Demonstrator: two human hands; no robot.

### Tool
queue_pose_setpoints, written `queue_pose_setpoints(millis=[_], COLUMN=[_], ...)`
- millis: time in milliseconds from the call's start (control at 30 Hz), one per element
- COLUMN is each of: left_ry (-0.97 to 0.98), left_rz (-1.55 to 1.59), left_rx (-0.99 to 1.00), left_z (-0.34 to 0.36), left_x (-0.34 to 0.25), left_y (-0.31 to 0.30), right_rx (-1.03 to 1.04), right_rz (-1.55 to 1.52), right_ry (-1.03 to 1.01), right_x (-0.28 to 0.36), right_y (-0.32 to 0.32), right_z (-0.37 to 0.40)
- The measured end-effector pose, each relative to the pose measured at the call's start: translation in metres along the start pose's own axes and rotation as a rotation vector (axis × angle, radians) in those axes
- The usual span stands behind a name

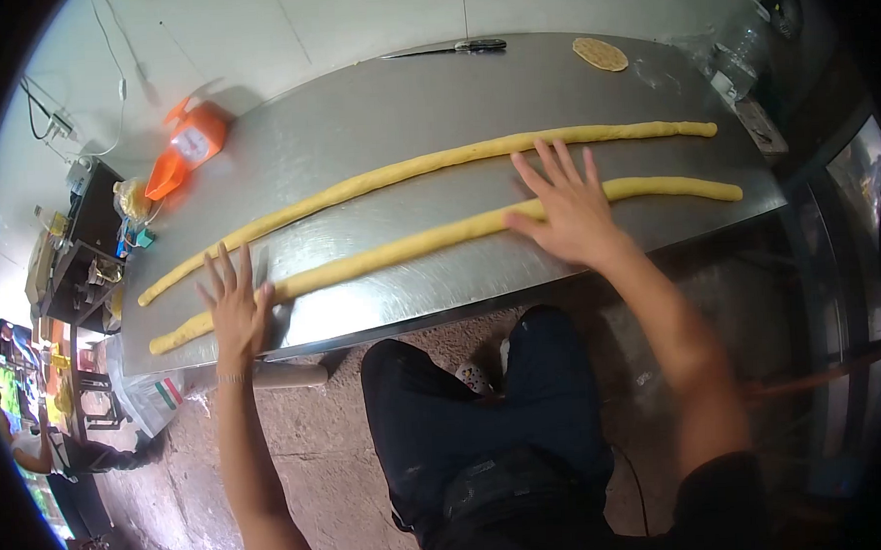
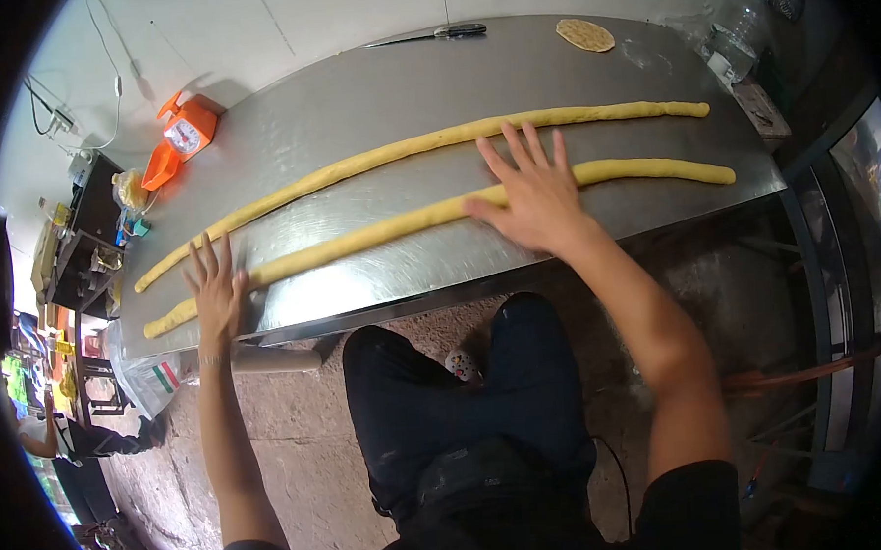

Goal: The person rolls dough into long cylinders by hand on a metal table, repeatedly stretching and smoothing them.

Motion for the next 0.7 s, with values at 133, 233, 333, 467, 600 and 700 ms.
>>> queue_pose_setpoints(millis=[133,233,333,467,600,700], left_ry=[0.070,0.059,0.038,0.032,-0.137,-0.141], left_rz=[0.133,0.162,0.094,0.026,-0.069,-0.019], left_rx=[-0.016,-0.018,0.029,-0.144,-0.279,-0.206], left_z=[0.075,0.089,0.057,-0.021,-0.091,-0.089], left_x=[-0.018,-0.018,-0.002,0.039,0.073,0.079], left_y=[-0.027,-0.028,-0.016,0.008,0.021,0.032], right_rx=[0.003,0.066,0.081,0.002,-0.204,-0.101], right_rz=[-0.018,0.017,0.051,0.059,0.138,0.169], right_ry=[-0.074,-0.077,-0.072,0.085,0.139,0.152], right_x=[-0.002,-0.006,-0.011,-0.032,-0.057,-0.054], right_y=[-0.031,-0.035,-0.025,0.009,0.029,0.026], right_z=[0.078,0.095,0.065,-0.016,-0.086,-0.080])
Point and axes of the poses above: each hand's wrist, its own z-axis away from the middle knuckle, its own y-axis out of the palm, x = y × z, the point moved 5 cm from there along -z, towards the middle knuckle, and after that the axes turned 6 degrees about z, right-handed, at the moved point
